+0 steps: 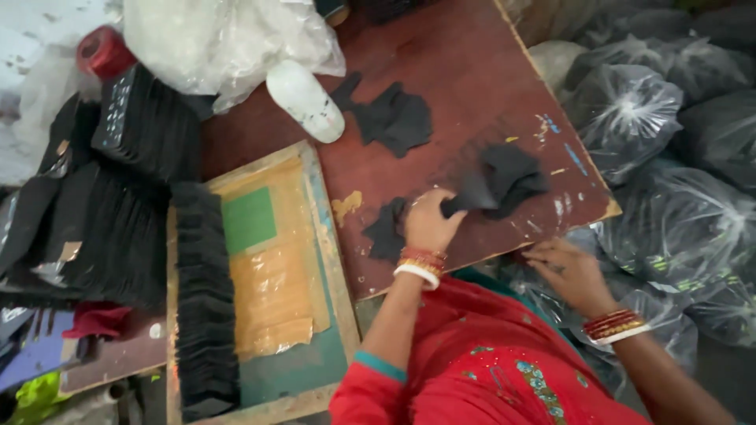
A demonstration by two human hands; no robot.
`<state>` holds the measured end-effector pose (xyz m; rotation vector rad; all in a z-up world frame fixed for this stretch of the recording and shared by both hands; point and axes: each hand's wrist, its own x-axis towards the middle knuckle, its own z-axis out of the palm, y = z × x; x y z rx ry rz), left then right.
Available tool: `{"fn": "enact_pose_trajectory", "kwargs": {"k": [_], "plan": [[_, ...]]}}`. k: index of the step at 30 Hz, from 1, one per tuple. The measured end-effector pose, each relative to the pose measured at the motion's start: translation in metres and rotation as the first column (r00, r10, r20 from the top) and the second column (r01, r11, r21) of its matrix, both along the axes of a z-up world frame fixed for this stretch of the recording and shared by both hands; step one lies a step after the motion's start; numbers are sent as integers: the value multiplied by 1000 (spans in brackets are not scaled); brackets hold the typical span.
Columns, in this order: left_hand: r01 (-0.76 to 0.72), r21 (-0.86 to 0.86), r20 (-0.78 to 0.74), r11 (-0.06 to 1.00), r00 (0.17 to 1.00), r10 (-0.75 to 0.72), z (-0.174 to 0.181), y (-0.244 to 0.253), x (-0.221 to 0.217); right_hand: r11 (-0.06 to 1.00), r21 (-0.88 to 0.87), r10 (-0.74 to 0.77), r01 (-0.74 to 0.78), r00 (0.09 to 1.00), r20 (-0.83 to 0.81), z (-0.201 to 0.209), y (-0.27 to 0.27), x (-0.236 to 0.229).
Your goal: The person folds black fabric items, likely socks or underwear, on a wooden table. They pick up items from a pile, fold them by hand, and place them into a wooden tray. The camera angle is unstable and frequently shifts, obscuring the view of the hands and workspace.
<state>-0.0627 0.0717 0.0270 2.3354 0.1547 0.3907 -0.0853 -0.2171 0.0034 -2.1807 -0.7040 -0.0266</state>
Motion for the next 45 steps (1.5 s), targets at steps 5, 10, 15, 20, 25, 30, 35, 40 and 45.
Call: {"fn": "enact_pose_trajectory", "kwargs": {"k": [5, 10, 15, 20, 25, 30, 35, 40, 45], "plan": [[35, -133, 74, 991, 997, -26, -5, -40, 42, 999, 43, 18, -17, 1000, -19, 9, 8, -9], [49, 131, 100, 990, 993, -63, -8, 30, -28, 997, 38, 64, -63, 998, -29, 19, 10, -4], [147, 123, -139, 982, 982, -129, 22, 79, -82, 995, 57, 79, -78, 997, -21, 23, 30, 7], [14, 249, -246, 968, 968, 49, 23, 41, -62, 994, 87, 68, -66, 997, -25, 53, 56, 9], [521, 225, -99, 824, 853, -512, -18, 66, -37, 999, 17, 34, -36, 997, 68, 56, 44, 6], [259, 132, 44, 957, 963, -266, 25, 42, -68, 998, 53, 21, -23, 999, 27, 39, 33, 14], [-200, 237, -147, 951, 960, 238, -2, 20, -75, 997, 46, 59, -58, 998, -17, 52, 71, 20], [-44, 127, -82, 991, 995, 54, -2, 47, -99, 970, 49, 237, -239, 970, 49, 57, 107, 40], [-81, 13, -105, 997, 991, 82, -13, 54, -99, 916, -44, 398, -398, 894, 204, 8, 159, 41]]}}
